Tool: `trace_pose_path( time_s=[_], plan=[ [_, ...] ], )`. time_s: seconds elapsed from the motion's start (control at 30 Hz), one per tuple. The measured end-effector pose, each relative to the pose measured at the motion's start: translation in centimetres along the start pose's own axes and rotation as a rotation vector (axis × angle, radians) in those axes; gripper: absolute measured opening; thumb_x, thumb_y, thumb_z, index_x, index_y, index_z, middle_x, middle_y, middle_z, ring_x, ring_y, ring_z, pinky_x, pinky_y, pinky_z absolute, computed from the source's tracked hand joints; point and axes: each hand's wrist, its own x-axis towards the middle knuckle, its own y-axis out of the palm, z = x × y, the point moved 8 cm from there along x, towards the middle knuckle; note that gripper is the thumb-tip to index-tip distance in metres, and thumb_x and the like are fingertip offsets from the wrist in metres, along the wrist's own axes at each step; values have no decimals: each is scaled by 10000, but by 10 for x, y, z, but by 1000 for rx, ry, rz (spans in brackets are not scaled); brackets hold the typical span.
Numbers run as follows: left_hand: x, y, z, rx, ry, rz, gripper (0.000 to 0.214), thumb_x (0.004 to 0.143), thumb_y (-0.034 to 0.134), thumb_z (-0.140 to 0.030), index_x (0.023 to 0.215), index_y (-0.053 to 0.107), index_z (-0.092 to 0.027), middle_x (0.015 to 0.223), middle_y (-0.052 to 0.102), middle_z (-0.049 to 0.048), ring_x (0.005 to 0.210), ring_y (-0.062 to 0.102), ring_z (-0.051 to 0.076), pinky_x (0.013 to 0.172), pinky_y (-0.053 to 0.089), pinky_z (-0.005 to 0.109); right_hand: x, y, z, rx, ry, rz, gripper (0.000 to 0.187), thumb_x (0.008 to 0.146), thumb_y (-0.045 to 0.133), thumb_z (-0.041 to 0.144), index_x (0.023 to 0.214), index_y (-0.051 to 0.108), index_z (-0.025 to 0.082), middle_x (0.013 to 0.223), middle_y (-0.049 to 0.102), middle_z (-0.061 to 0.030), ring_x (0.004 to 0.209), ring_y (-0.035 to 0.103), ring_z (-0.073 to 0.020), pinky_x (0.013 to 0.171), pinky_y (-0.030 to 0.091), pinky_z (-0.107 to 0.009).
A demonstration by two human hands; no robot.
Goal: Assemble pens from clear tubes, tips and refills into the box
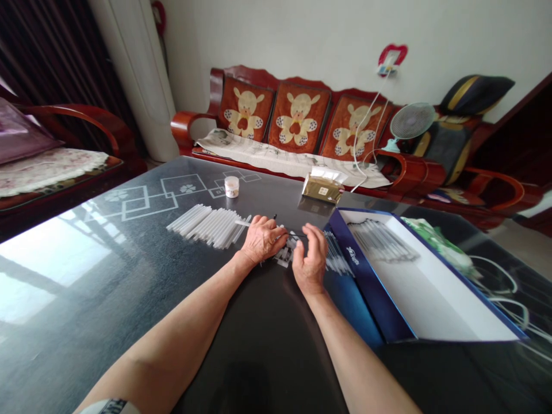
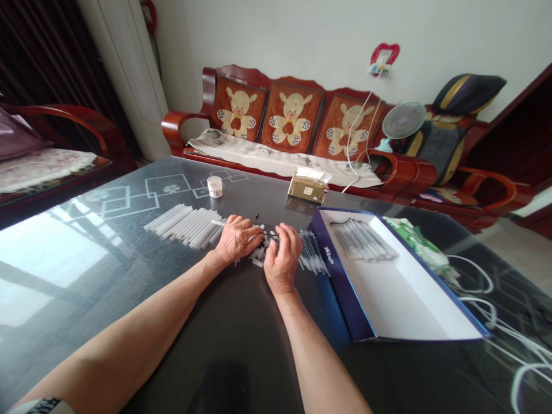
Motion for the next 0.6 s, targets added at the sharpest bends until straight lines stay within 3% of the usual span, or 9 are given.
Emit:
trace_pose_path(
  time_s=[0.1,0.3,0.47,0.6],
  plan=[
    [1,0,-5,-22,29,20,356,932,416,-445,896,721,-266,706,569,37,711,452,180,764,304,358,-4,10,12,-142,-104,113,281,890,436,187,1123,594,184,1138,649,-98,1185,511,-249,1048,287,-483],
    [0,4,-7,-65,52,55,356,918,429,-460,963,723,-265,748,580,49,749,463,192,794,315,371,-6,15,-4,-152,-33,158,191,888,492,219,929,676,182,891,691,-59,868,605,-193,880,404,-356],
    [-1,0,2,-55,0,-8,309,895,446,-309,1076,692,-266,820,591,56,796,471,208,822,325,389,-3,5,-15,-150,23,99,223,864,496,221,916,708,171,912,632,-88,880,590,-196,833,452,-313],
    [0,-4,9,-36,-45,-70,349,891,424,-238,1151,657,-242,844,598,69,810,479,219,822,334,402,11,-5,-32,-287,107,187,218,836,520,203,924,718,178,886,634,-76,827,597,-188,805,459,-292]
  ],
)
